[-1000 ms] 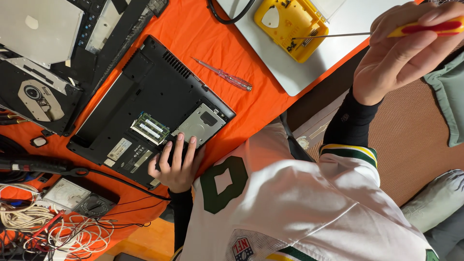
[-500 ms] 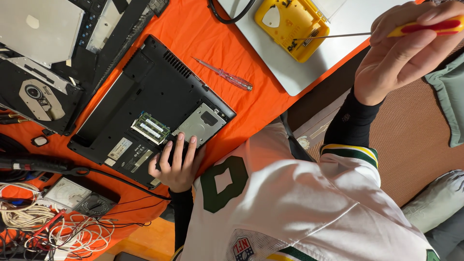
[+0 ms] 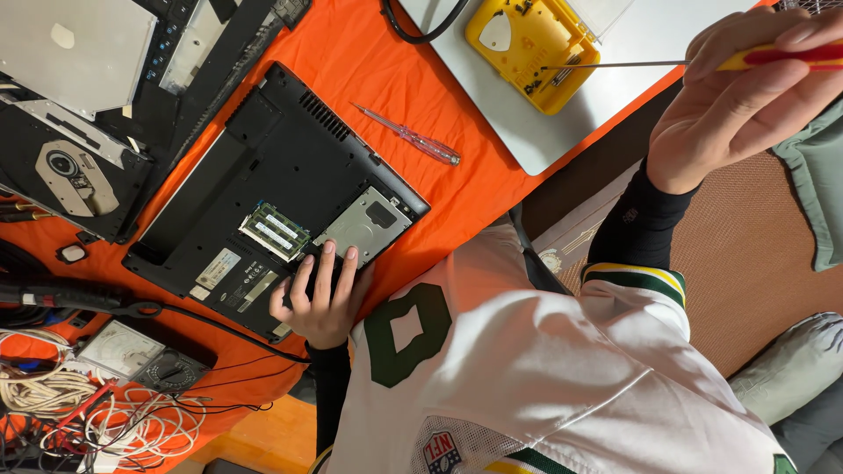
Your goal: Installing and securing a hard drive inside a laptop using a screwdriver.
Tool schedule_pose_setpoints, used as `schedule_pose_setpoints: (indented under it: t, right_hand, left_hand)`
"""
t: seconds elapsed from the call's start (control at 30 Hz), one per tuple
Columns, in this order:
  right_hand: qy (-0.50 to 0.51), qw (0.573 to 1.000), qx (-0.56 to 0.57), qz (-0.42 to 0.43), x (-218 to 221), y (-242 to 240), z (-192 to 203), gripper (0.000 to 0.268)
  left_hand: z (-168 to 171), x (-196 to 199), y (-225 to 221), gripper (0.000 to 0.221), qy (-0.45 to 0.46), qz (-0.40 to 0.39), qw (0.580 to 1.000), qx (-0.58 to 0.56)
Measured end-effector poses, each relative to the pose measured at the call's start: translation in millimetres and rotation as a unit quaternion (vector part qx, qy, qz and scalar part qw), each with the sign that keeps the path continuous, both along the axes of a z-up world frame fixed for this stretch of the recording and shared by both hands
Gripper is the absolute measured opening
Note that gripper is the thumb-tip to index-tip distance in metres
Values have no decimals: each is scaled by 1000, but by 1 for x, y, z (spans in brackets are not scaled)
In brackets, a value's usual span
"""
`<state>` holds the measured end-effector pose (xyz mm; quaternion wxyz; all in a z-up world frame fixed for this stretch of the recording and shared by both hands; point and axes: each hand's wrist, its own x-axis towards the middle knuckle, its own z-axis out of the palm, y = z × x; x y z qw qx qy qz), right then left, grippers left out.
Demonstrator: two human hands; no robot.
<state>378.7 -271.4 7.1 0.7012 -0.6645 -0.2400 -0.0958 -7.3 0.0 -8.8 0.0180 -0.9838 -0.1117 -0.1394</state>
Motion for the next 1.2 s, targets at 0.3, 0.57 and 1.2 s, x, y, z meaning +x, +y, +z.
schedule_pose_setpoints:
  t: [0.3, 0.57, 1.2]
  right_hand:
    - [-1, 1000, 6, -15, 2, -1, 0, 25]
    - [-39, 999, 13, -30, 7, -4, -6, 29]
    - [84, 987, 117, 68, -43, 35, -4, 35]
  left_hand:
    - [-1, -1, 0, 42, 4, 2, 1000, 5]
    - [0, 4, -1, 39, 4, 8, 1000, 12]
    - [24, 23, -5, 32, -30, 23, 998, -53]
